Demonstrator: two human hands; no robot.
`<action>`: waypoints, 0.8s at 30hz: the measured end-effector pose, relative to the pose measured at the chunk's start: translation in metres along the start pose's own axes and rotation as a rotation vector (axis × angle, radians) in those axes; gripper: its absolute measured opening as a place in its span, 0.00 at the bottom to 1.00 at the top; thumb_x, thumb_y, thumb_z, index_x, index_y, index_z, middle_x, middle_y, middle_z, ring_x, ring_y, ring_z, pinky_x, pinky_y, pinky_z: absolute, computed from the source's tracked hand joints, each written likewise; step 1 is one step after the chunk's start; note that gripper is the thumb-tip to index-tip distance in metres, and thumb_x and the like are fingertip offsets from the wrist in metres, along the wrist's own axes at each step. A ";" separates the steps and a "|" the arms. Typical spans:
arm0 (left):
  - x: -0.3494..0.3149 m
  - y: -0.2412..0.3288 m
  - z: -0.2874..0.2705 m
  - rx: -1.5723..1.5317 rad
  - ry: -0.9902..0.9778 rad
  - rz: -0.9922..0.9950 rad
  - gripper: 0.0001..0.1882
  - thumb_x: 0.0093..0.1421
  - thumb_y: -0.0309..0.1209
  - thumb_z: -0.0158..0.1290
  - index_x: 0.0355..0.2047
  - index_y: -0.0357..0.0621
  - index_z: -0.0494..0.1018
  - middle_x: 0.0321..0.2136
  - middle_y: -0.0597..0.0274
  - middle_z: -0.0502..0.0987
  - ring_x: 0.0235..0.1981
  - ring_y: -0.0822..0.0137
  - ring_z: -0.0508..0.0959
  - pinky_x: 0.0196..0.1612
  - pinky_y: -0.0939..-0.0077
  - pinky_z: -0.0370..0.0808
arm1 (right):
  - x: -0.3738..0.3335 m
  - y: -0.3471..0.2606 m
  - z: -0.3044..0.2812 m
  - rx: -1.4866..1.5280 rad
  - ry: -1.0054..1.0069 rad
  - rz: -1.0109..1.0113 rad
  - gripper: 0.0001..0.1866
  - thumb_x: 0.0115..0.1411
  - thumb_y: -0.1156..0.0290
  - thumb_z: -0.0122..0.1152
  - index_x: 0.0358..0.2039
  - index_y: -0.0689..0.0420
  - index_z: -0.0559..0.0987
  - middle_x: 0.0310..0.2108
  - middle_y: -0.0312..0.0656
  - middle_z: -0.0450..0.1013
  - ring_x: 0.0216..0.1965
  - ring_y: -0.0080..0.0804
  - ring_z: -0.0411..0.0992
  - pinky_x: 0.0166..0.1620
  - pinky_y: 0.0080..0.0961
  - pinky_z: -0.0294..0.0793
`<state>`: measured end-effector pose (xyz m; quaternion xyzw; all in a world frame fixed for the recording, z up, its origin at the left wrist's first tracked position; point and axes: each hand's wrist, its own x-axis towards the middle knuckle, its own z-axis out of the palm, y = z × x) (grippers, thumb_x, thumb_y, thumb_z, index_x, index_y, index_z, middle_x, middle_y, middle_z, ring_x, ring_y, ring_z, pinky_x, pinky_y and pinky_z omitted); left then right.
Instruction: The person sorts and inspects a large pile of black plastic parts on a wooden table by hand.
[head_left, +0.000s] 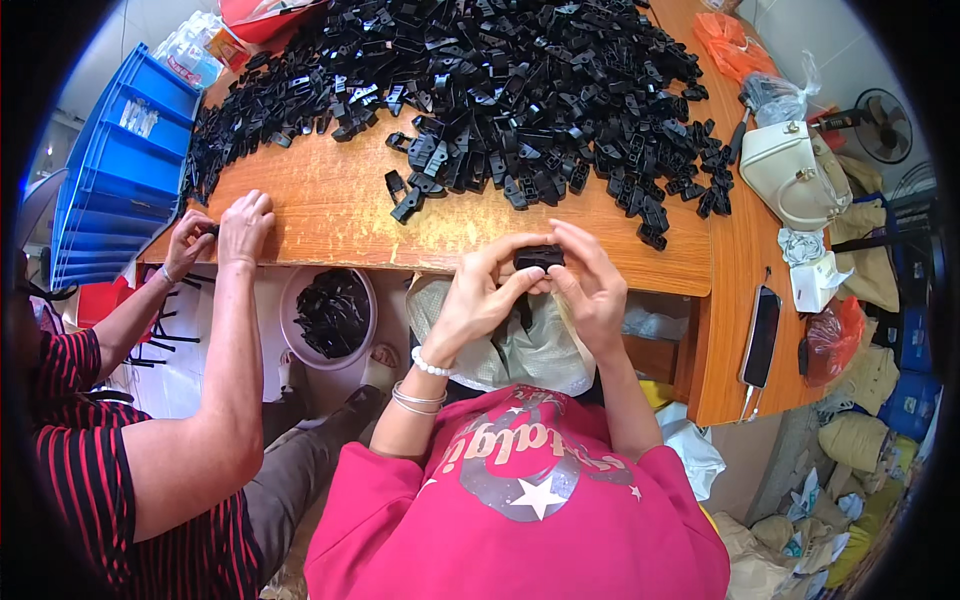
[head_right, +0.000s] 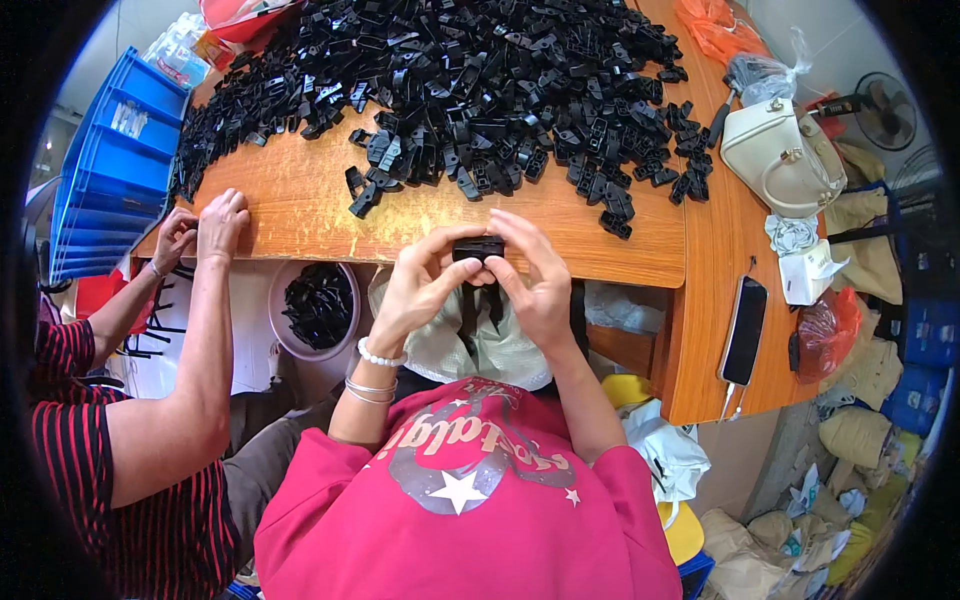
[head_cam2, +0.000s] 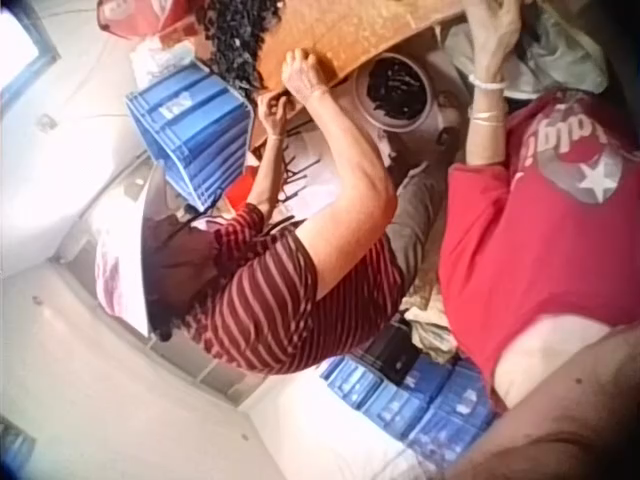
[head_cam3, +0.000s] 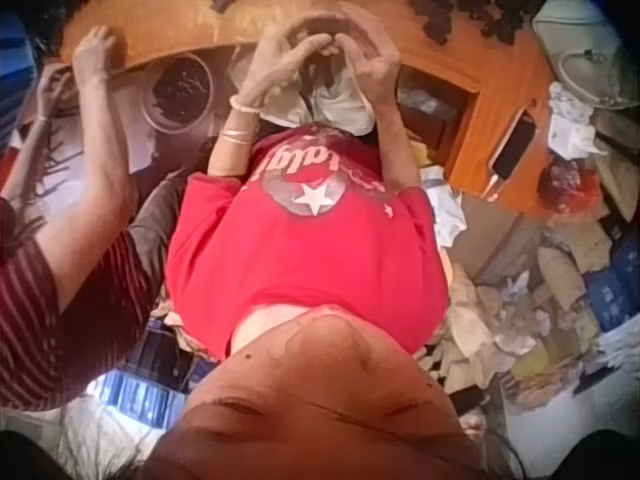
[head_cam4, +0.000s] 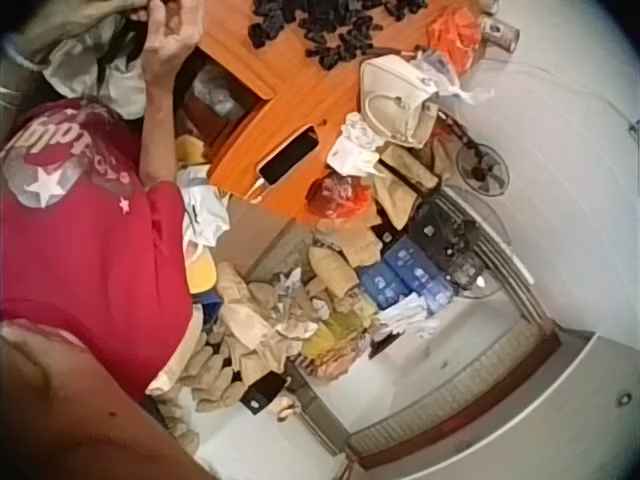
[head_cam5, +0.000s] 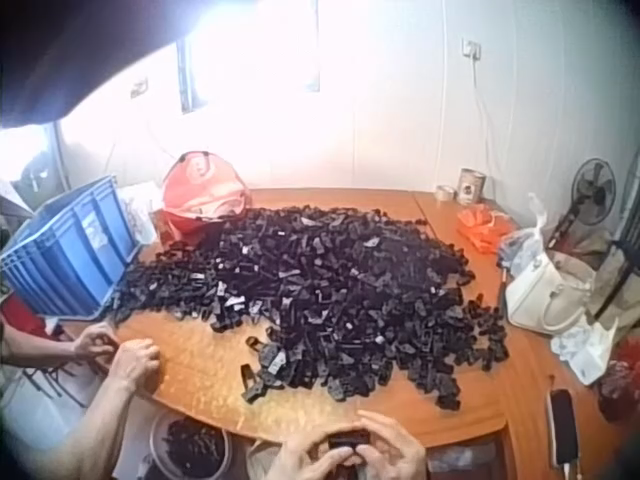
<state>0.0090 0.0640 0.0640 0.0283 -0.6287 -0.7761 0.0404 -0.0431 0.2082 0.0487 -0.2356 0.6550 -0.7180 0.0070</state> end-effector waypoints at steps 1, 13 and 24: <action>0.000 0.004 0.001 0.118 -0.001 0.054 0.18 0.59 0.18 0.50 0.51 0.33 0.68 0.36 0.57 0.78 0.31 0.73 0.79 0.36 0.83 0.77 | -0.004 -0.001 -0.002 0.177 -0.032 0.264 0.18 0.54 0.81 0.58 0.47 0.66 0.74 0.49 0.48 0.70 0.47 0.34 0.71 0.51 0.26 0.68; 0.017 -0.021 -0.009 0.574 0.181 0.305 0.12 0.55 0.26 0.58 0.39 0.36 0.73 0.24 0.56 0.76 0.21 0.68 0.76 0.25 0.76 0.73 | -0.004 0.012 -0.020 0.031 -0.239 0.232 0.07 0.54 0.82 0.58 0.35 0.67 0.79 0.36 0.42 0.73 0.40 0.27 0.72 0.43 0.20 0.71; 0.078 -0.027 -0.054 1.078 0.586 0.315 0.10 0.51 0.33 0.60 0.27 0.37 0.78 0.24 0.53 0.77 0.24 0.60 0.77 0.31 0.71 0.73 | 0.069 0.050 -0.016 -1.128 0.059 -0.165 0.20 0.53 0.85 0.49 0.45 0.56 0.78 0.51 0.45 0.67 0.51 0.42 0.64 0.51 0.36 0.64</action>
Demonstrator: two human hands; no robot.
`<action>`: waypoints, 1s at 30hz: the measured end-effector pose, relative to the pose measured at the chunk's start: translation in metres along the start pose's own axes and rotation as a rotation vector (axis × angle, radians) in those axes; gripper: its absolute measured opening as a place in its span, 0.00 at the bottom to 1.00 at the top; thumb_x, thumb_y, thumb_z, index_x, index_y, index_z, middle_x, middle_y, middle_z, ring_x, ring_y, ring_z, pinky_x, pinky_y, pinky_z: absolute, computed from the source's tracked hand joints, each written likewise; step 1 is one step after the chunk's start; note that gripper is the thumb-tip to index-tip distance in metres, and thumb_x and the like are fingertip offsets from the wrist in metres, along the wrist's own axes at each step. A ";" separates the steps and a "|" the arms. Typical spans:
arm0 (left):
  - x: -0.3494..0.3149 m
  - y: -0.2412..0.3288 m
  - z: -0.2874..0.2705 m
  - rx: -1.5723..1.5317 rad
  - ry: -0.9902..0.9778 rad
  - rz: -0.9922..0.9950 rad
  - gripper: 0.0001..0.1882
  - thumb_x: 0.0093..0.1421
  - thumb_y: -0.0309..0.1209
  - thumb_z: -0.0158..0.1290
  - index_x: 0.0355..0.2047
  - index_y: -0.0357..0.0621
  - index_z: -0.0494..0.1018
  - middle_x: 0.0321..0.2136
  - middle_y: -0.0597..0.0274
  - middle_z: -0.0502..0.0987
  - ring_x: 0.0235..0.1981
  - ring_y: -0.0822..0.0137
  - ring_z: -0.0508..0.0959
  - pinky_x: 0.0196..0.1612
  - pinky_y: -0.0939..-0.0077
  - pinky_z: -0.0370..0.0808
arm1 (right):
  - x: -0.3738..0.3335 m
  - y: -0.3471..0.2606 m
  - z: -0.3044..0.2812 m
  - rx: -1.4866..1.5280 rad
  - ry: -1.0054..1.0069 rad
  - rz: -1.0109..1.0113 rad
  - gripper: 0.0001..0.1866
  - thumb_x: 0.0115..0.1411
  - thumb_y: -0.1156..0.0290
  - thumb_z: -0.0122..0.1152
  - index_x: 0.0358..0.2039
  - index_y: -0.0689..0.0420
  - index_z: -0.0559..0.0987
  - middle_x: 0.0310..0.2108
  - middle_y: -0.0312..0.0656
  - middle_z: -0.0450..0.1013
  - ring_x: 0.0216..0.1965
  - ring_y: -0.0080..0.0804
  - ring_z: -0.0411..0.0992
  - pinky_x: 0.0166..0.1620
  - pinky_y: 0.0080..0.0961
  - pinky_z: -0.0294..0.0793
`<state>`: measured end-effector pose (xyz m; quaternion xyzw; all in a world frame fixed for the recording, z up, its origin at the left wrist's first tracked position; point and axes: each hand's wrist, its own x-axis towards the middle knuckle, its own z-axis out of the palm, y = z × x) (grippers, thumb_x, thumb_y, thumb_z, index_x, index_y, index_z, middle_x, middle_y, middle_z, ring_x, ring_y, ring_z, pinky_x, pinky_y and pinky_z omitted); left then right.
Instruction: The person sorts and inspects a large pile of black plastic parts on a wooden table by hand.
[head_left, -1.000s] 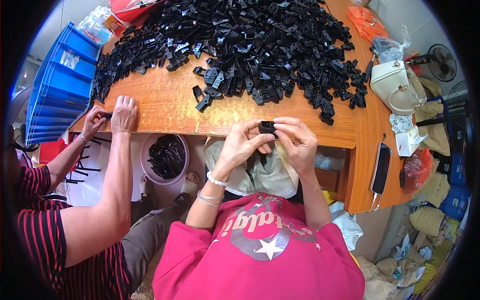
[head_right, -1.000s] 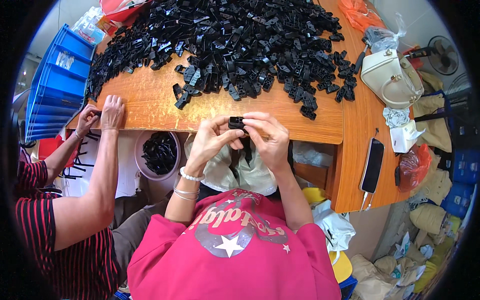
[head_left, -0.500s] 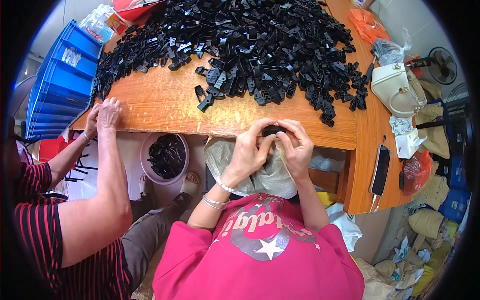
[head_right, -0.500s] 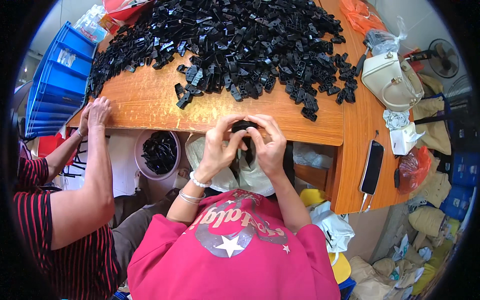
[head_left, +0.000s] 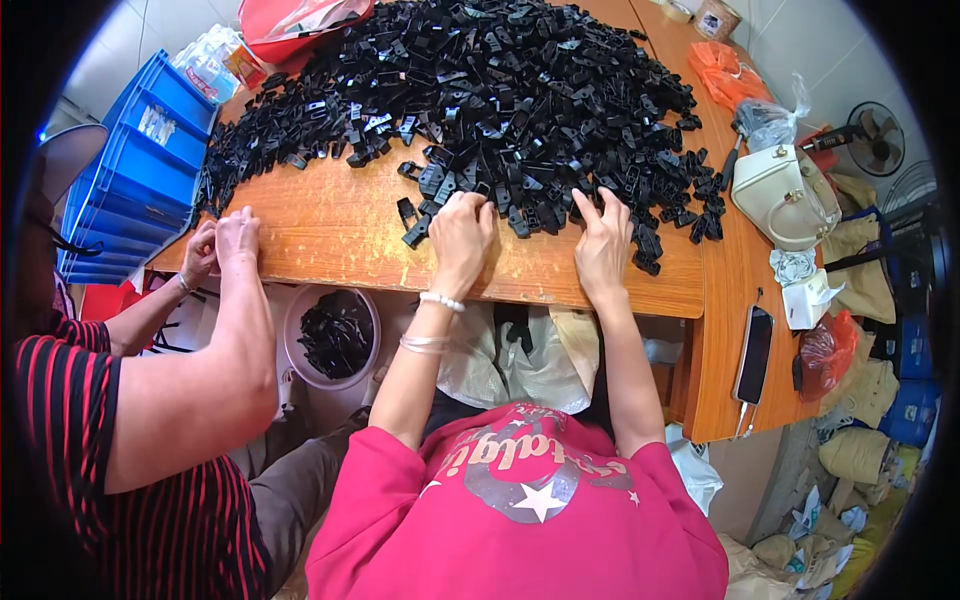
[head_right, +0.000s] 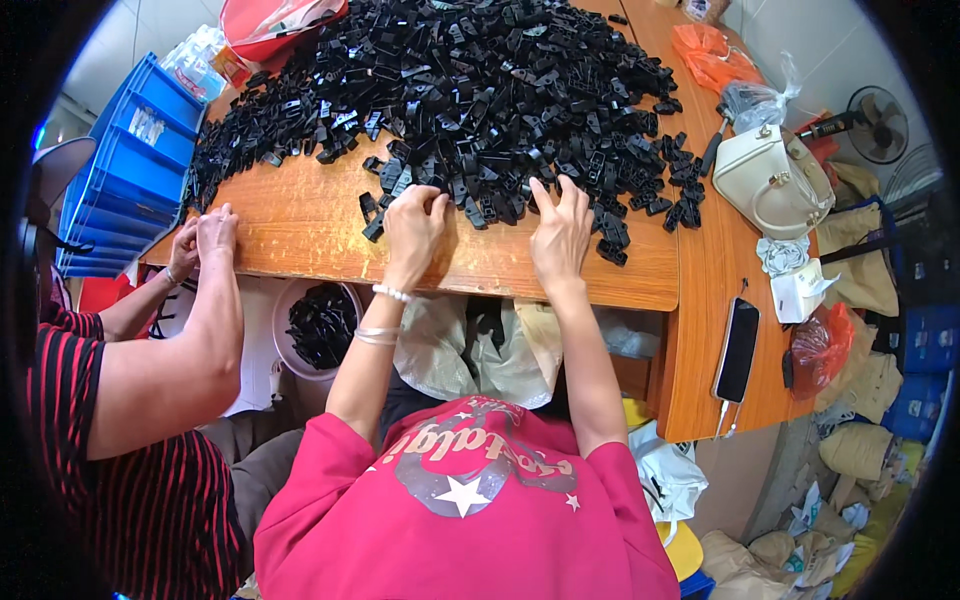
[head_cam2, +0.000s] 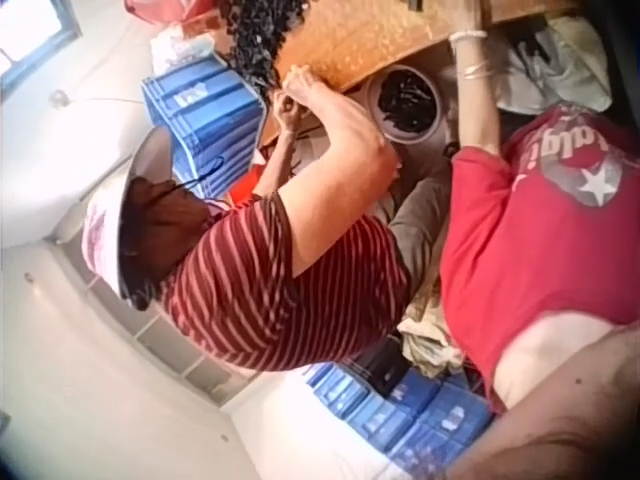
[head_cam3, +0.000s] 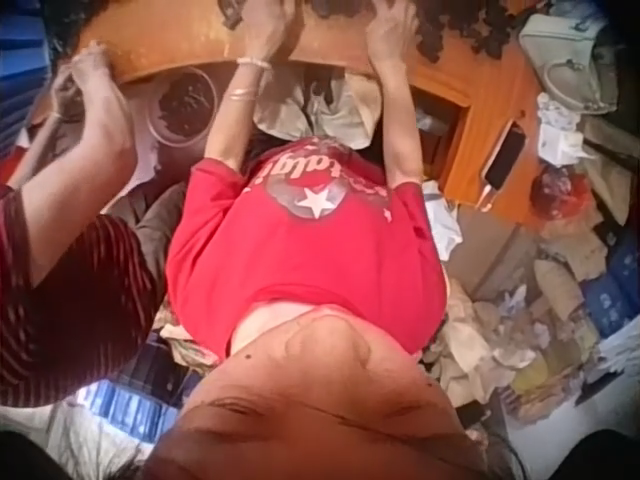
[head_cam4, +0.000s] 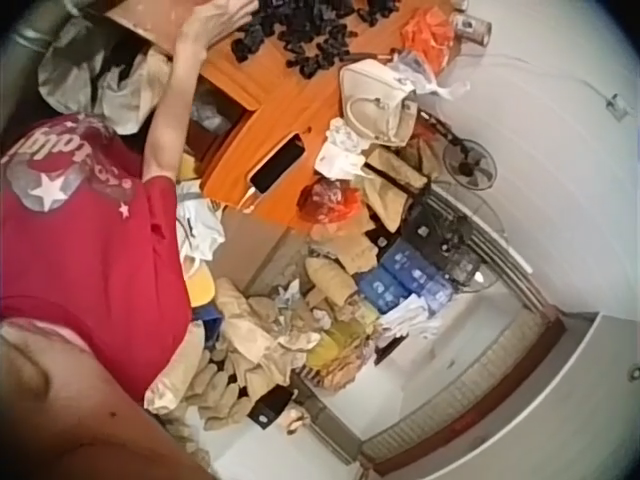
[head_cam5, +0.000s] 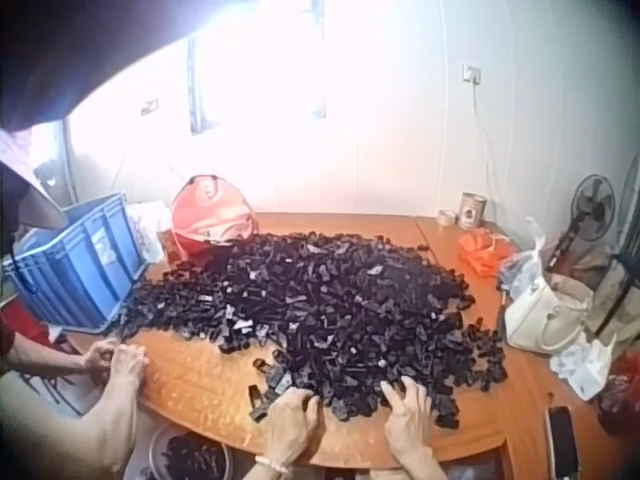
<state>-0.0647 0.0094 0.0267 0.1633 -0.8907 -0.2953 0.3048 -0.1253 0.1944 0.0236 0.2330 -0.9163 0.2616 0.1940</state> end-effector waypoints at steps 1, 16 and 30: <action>-0.004 0.006 -0.004 -0.043 -0.021 -0.013 0.09 0.51 0.32 0.60 0.26 0.37 0.78 0.25 0.55 0.77 0.23 0.62 0.76 0.30 0.72 0.73 | 0.003 0.007 0.004 -0.093 0.036 -0.054 0.21 0.53 0.85 0.50 0.46 0.56 0.78 0.51 0.44 0.67 0.51 0.42 0.64 0.50 0.38 0.63; -0.046 0.027 -0.036 -1.159 -0.562 -0.551 0.17 0.57 0.22 0.56 0.46 0.35 0.67 0.26 0.59 0.77 0.24 0.71 0.79 0.27 0.82 0.78 | -0.035 -0.040 -0.041 0.765 -0.031 0.042 0.13 0.49 0.81 0.64 0.38 0.62 0.79 0.35 0.43 0.75 0.27 0.25 0.71 0.32 0.21 0.72; -0.057 0.043 -0.053 -0.864 -0.502 -0.307 0.13 0.62 0.25 0.50 0.47 0.34 0.69 0.26 0.59 0.78 0.22 0.74 0.79 0.25 0.84 0.75 | -0.036 -0.055 -0.038 0.958 -0.147 -0.014 0.13 0.54 0.84 0.58 0.40 0.63 0.79 0.39 0.43 0.73 0.39 0.31 0.72 0.42 0.22 0.72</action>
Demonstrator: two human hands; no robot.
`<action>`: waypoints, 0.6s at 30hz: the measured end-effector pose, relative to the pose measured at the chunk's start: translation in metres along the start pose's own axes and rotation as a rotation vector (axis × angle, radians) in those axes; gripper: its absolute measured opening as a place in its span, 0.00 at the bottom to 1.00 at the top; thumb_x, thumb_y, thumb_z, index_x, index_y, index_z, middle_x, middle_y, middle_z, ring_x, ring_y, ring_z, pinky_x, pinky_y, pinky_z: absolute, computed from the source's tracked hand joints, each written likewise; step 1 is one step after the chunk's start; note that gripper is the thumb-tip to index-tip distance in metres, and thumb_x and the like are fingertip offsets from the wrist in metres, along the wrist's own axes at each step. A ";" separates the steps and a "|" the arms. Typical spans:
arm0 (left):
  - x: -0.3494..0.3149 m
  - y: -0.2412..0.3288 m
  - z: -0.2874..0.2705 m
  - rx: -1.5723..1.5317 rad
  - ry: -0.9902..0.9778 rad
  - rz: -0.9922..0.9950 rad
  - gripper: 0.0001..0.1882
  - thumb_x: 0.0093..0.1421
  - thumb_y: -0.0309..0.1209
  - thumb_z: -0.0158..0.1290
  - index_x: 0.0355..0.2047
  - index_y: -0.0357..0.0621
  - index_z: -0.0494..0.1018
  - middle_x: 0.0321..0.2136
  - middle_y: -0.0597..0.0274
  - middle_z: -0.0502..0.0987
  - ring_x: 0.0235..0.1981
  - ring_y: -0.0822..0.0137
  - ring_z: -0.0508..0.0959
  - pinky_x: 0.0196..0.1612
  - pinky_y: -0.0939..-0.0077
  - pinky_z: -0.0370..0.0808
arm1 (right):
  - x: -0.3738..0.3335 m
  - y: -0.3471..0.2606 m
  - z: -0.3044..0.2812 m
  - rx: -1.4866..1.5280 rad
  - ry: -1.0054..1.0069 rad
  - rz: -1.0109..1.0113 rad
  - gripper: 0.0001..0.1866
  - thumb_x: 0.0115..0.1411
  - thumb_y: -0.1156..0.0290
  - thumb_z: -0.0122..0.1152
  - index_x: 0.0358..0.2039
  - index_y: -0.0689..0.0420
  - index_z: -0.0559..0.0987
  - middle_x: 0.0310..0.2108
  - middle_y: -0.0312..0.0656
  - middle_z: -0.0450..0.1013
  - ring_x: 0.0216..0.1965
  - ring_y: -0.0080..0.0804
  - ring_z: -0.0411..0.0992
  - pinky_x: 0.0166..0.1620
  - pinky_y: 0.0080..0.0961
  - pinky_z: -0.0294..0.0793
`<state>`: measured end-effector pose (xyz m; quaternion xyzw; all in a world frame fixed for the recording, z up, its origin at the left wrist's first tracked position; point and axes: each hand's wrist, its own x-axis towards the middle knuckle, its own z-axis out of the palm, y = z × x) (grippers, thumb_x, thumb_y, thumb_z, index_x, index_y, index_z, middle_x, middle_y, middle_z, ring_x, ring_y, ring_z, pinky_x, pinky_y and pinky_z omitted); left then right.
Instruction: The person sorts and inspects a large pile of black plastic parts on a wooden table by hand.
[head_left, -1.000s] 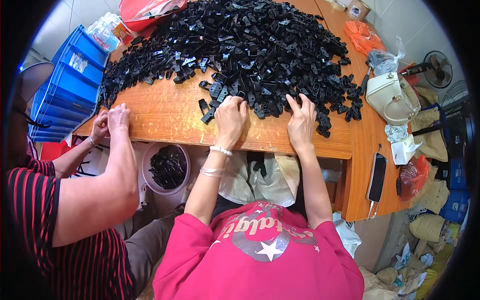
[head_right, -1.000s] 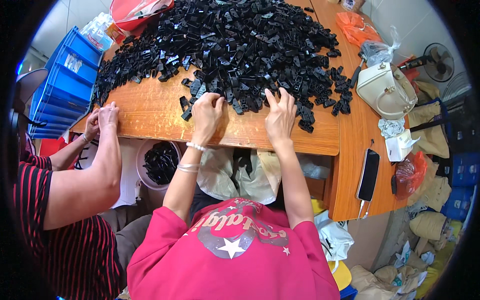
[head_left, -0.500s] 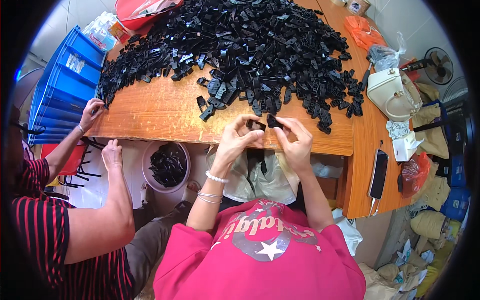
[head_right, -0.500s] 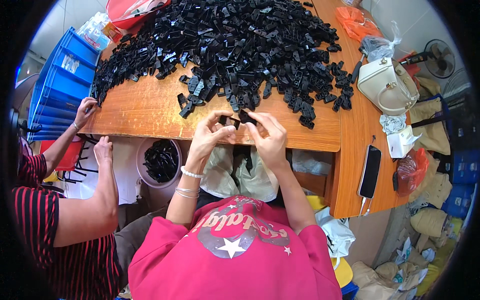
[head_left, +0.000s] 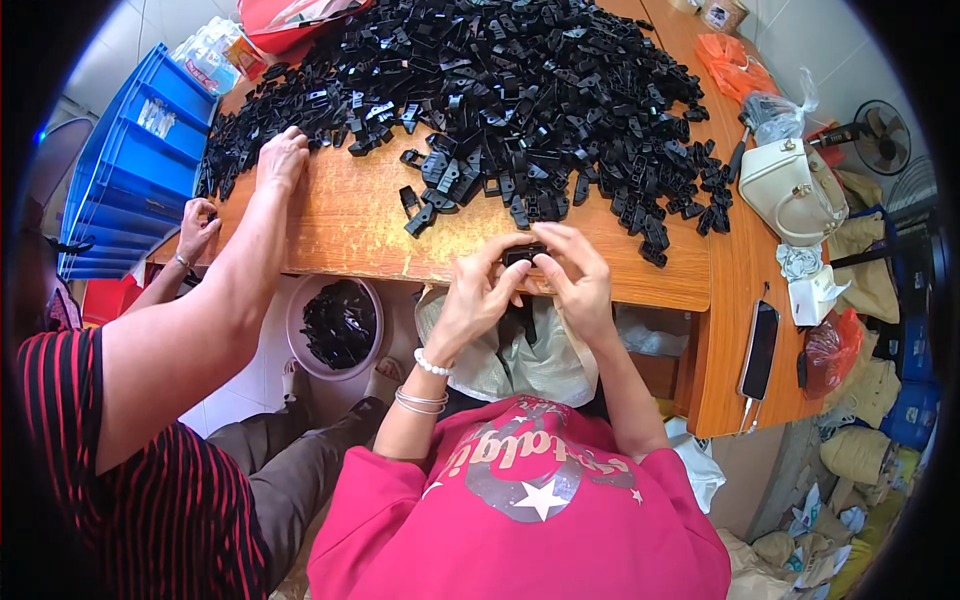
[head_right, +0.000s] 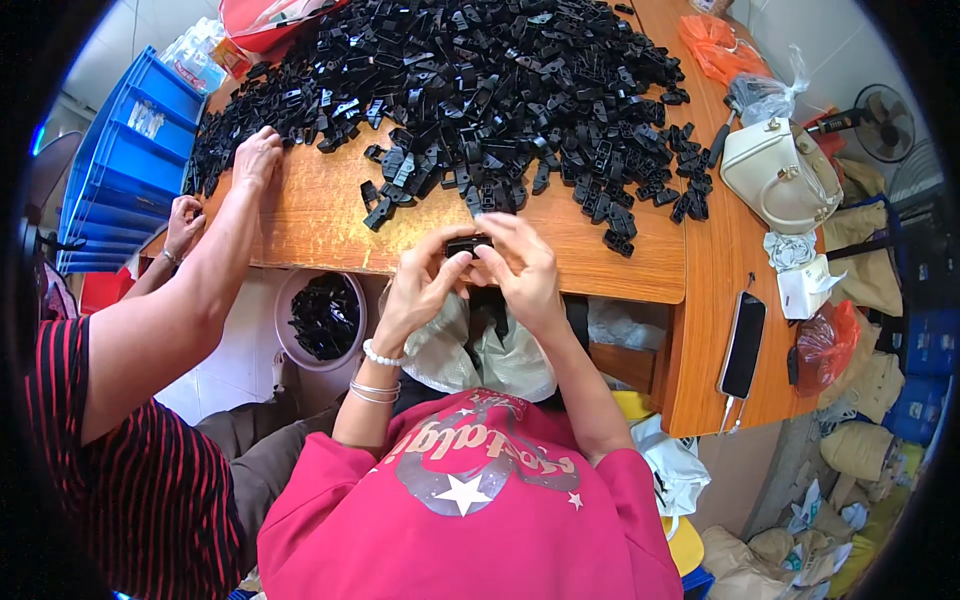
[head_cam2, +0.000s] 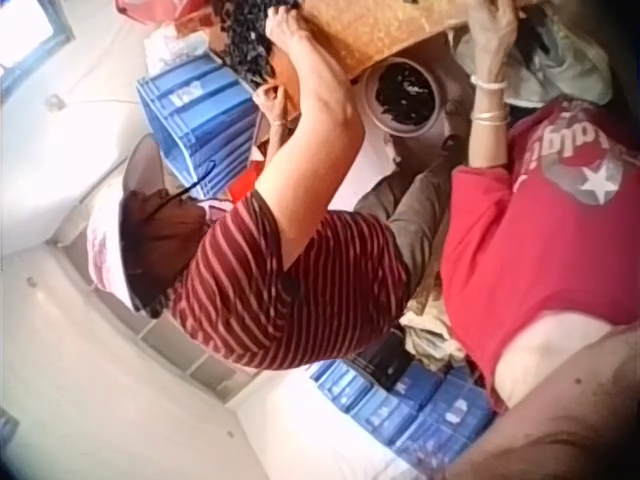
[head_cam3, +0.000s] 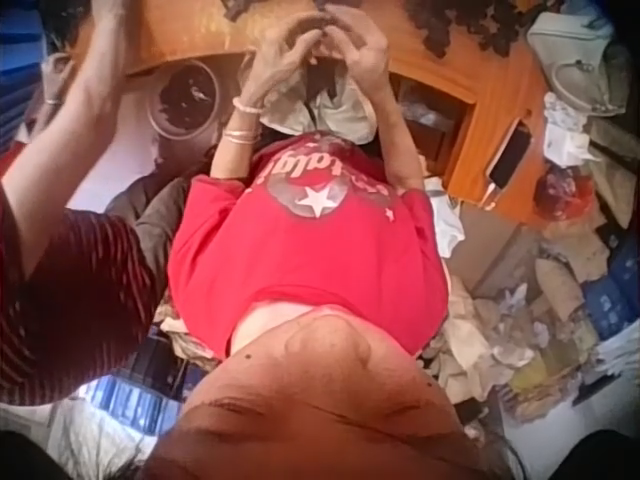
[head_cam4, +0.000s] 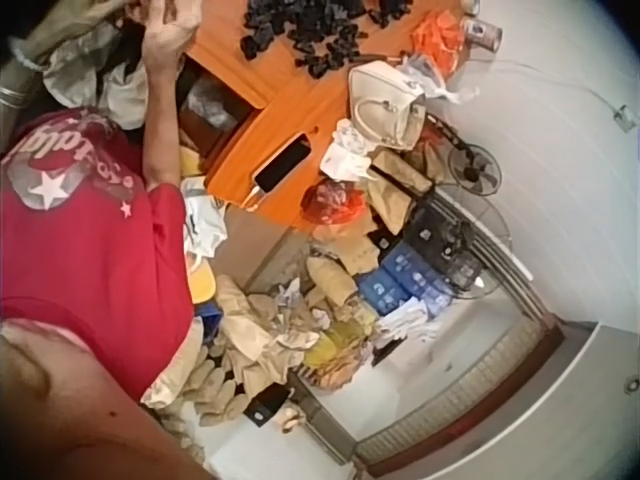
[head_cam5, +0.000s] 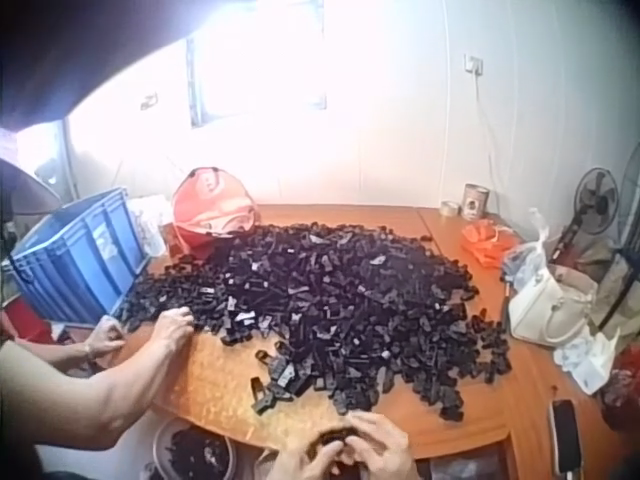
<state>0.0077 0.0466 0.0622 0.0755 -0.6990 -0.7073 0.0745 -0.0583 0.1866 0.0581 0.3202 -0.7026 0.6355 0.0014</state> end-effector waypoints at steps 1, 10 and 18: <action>-0.001 0.002 0.002 0.060 0.006 0.052 0.13 0.61 0.23 0.50 0.47 0.34 0.68 0.25 0.59 0.78 0.22 0.74 0.78 0.25 0.83 0.74 | -0.001 0.002 0.002 0.208 0.015 0.160 0.13 0.55 0.83 0.57 0.42 0.63 0.78 0.40 0.42 0.72 0.39 0.29 0.72 0.43 0.21 0.72; 0.031 -0.006 -0.028 0.530 0.304 0.409 0.09 0.56 0.27 0.57 0.36 0.36 0.73 0.27 0.55 0.76 0.25 0.65 0.78 0.27 0.76 0.73 | -0.002 0.015 -0.024 0.240 -0.379 0.285 0.08 0.56 0.80 0.57 0.37 0.65 0.80 0.33 0.41 0.74 0.37 0.27 0.73 0.42 0.20 0.71; 0.087 -0.008 -0.070 1.148 0.430 0.247 0.11 0.53 0.28 0.55 0.34 0.34 0.73 0.36 0.48 0.73 0.31 0.48 0.77 0.34 0.60 0.74 | 0.041 0.064 -0.032 -1.023 0.090 -0.163 0.27 0.50 0.90 0.46 0.51 0.57 0.74 0.55 0.50 0.63 0.58 0.47 0.60 0.57 0.39 0.61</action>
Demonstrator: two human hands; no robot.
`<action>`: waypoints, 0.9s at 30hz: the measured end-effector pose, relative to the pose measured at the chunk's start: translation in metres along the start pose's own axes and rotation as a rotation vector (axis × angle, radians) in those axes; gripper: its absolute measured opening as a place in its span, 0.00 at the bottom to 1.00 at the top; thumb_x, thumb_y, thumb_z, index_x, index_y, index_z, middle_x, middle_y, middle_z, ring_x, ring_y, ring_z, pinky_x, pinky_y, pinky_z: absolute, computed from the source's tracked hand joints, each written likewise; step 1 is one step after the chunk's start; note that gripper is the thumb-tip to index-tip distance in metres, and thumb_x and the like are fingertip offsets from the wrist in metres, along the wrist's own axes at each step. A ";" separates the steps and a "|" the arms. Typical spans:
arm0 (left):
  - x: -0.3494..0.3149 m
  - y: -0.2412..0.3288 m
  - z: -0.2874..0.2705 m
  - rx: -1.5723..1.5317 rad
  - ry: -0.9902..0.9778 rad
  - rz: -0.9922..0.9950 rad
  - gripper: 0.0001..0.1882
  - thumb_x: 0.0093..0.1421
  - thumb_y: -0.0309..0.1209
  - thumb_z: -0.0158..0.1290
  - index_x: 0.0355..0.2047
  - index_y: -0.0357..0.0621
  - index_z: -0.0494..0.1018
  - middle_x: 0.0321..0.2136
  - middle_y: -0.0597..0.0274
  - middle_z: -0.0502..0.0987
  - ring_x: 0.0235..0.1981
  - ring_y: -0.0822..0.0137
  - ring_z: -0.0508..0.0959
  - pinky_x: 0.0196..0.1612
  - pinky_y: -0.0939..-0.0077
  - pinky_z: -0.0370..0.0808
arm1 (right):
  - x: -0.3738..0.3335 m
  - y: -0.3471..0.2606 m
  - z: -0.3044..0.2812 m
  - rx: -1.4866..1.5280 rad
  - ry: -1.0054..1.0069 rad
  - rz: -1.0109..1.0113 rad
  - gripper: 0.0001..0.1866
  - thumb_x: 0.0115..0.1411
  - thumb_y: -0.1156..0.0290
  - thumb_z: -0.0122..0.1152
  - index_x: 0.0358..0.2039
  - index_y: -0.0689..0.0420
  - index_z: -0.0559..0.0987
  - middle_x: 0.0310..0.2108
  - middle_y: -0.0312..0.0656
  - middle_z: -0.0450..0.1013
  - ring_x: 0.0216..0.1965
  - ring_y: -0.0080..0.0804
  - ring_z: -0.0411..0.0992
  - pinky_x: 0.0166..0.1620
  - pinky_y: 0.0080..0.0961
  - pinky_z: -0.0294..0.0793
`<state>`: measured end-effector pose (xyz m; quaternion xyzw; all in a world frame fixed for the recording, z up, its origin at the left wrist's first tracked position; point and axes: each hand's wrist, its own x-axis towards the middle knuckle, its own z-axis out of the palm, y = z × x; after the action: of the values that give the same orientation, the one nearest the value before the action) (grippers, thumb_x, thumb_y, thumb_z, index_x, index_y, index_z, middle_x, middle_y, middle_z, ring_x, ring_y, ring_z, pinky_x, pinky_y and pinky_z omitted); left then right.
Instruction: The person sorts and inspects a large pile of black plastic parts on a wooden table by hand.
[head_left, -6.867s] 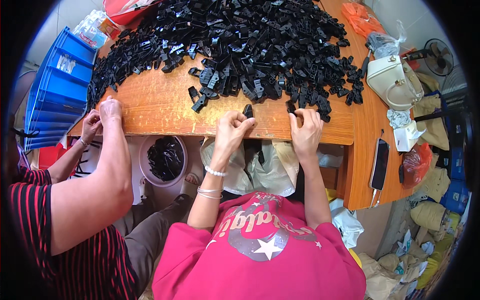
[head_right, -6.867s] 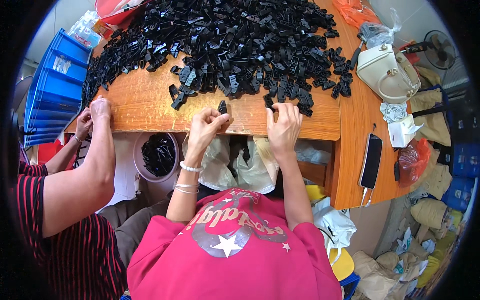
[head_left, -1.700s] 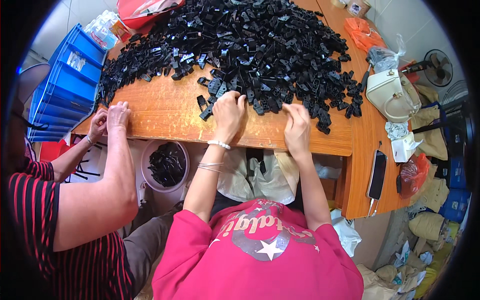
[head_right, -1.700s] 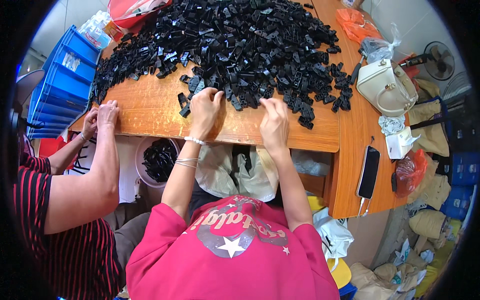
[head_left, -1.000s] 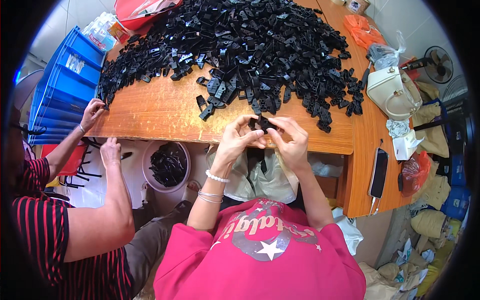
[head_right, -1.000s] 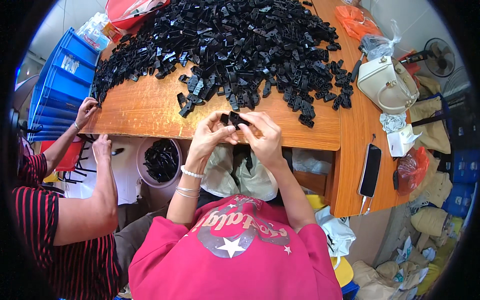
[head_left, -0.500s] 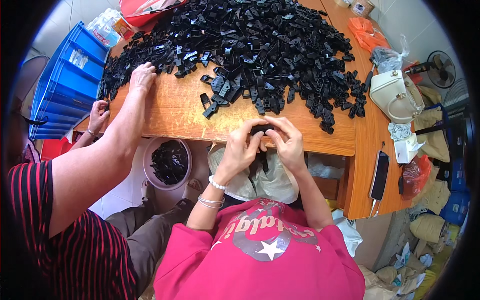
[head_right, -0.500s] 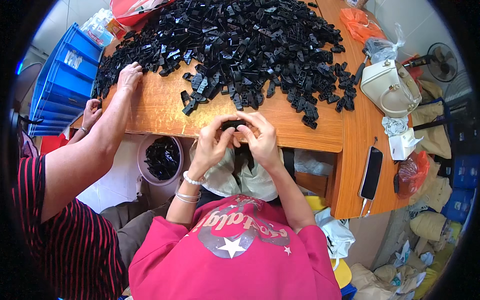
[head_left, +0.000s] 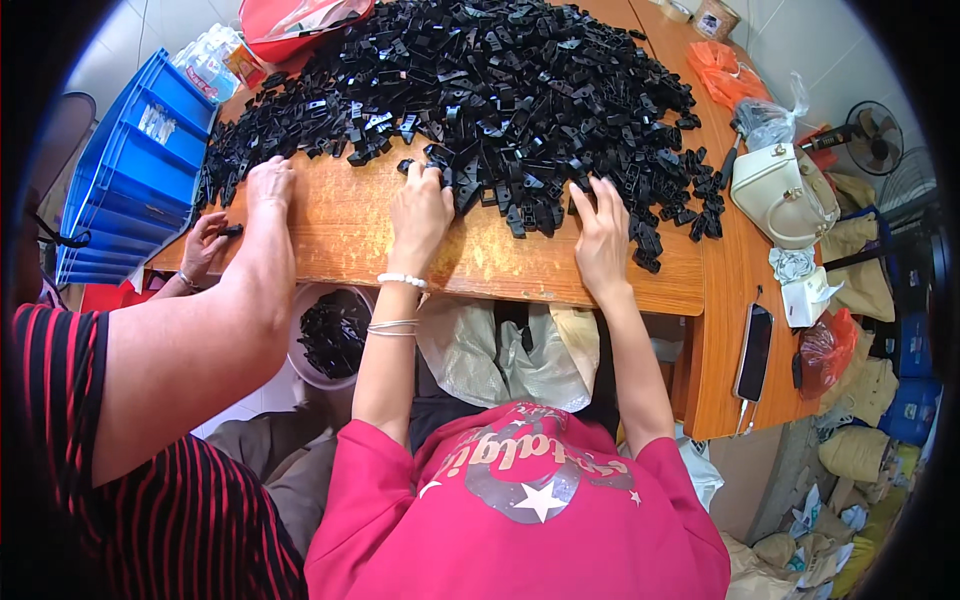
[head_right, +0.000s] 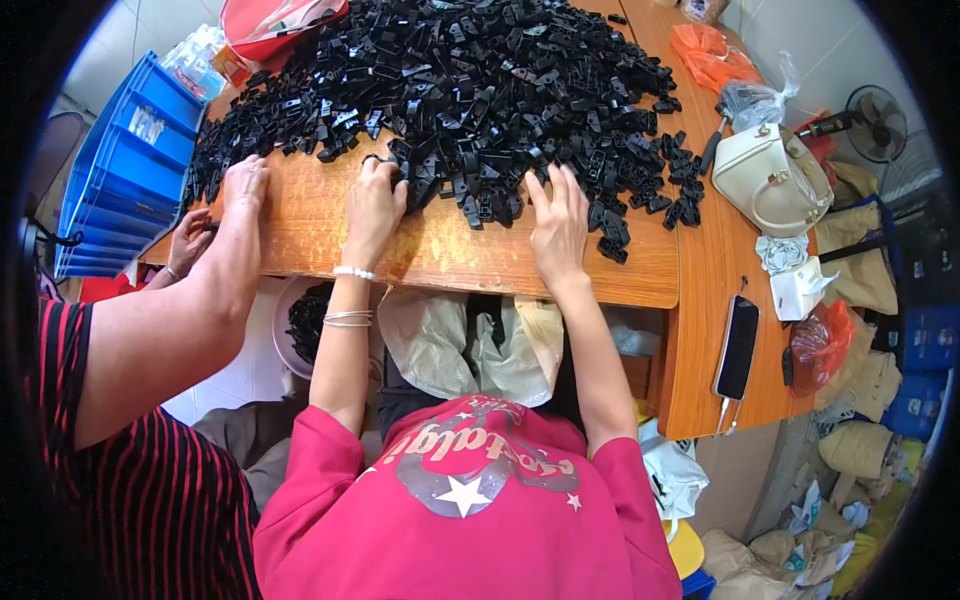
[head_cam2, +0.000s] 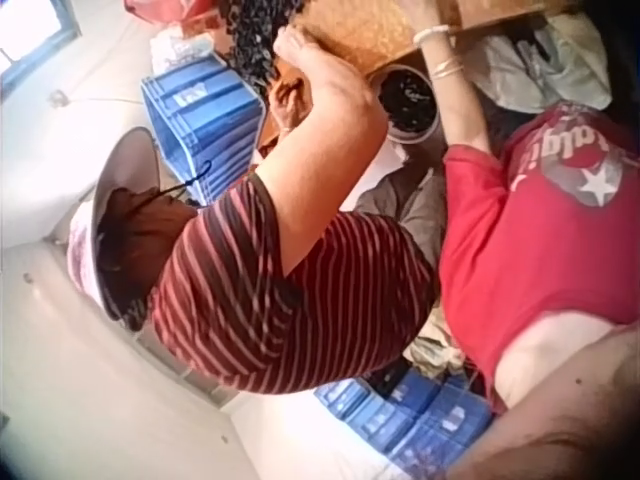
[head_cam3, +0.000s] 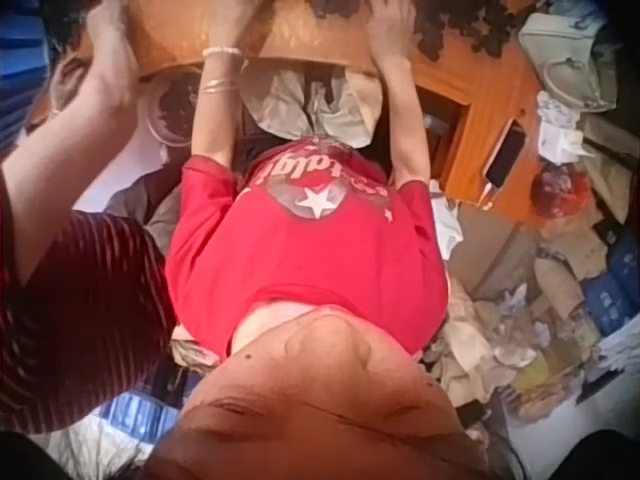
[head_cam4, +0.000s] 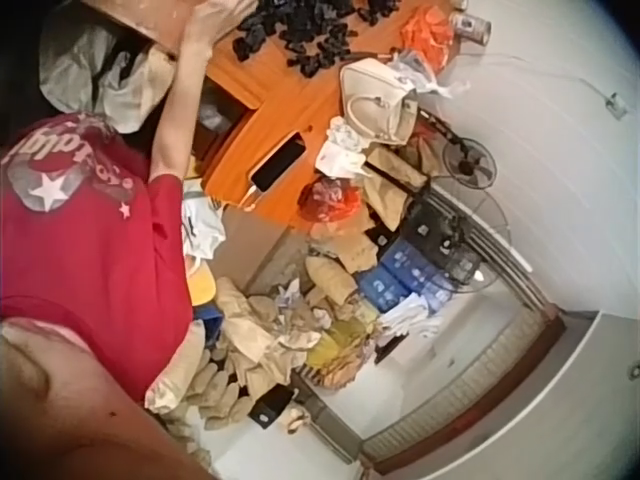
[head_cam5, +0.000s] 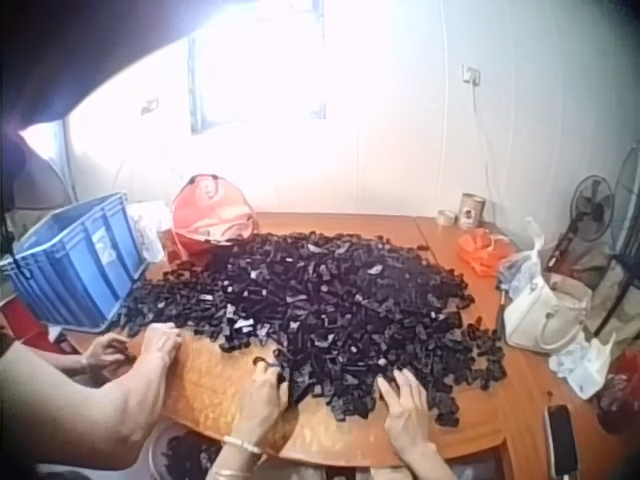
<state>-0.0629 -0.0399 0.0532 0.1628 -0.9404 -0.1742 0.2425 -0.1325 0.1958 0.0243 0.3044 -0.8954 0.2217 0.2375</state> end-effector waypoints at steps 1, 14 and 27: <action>0.003 0.002 0.001 0.083 -0.035 -0.001 0.11 0.53 0.28 0.55 0.35 0.35 0.73 0.35 0.49 0.73 0.31 0.49 0.77 0.35 0.60 0.74 | 0.003 0.007 0.007 -0.029 -0.026 -0.019 0.29 0.49 0.90 0.46 0.52 0.56 0.73 0.58 0.49 0.60 0.63 0.46 0.53 0.61 0.44 0.53; -0.068 0.041 -0.002 -1.409 -0.250 -0.329 0.08 0.62 0.20 0.46 0.41 0.28 0.68 0.29 0.52 0.77 0.24 0.66 0.79 0.28 0.76 0.80 | -0.025 -0.019 -0.028 0.666 -0.005 0.340 0.14 0.44 0.76 0.72 0.29 0.61 0.75 0.27 0.38 0.73 0.23 0.22 0.68 0.28 0.19 0.68; -0.090 0.061 -0.023 -0.997 -0.432 -0.214 0.15 0.62 0.18 0.46 0.50 0.30 0.65 0.30 0.57 0.77 0.30 0.68 0.80 0.35 0.78 0.79 | -0.028 -0.066 -0.061 0.841 0.074 0.010 0.09 0.47 0.83 0.64 0.31 0.62 0.78 0.34 0.44 0.76 0.36 0.41 0.73 0.41 0.31 0.71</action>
<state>0.0098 0.0438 0.0606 0.0833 -0.7507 -0.6513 0.0727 -0.0521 0.1935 0.0740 0.3621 -0.7194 0.5798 0.1235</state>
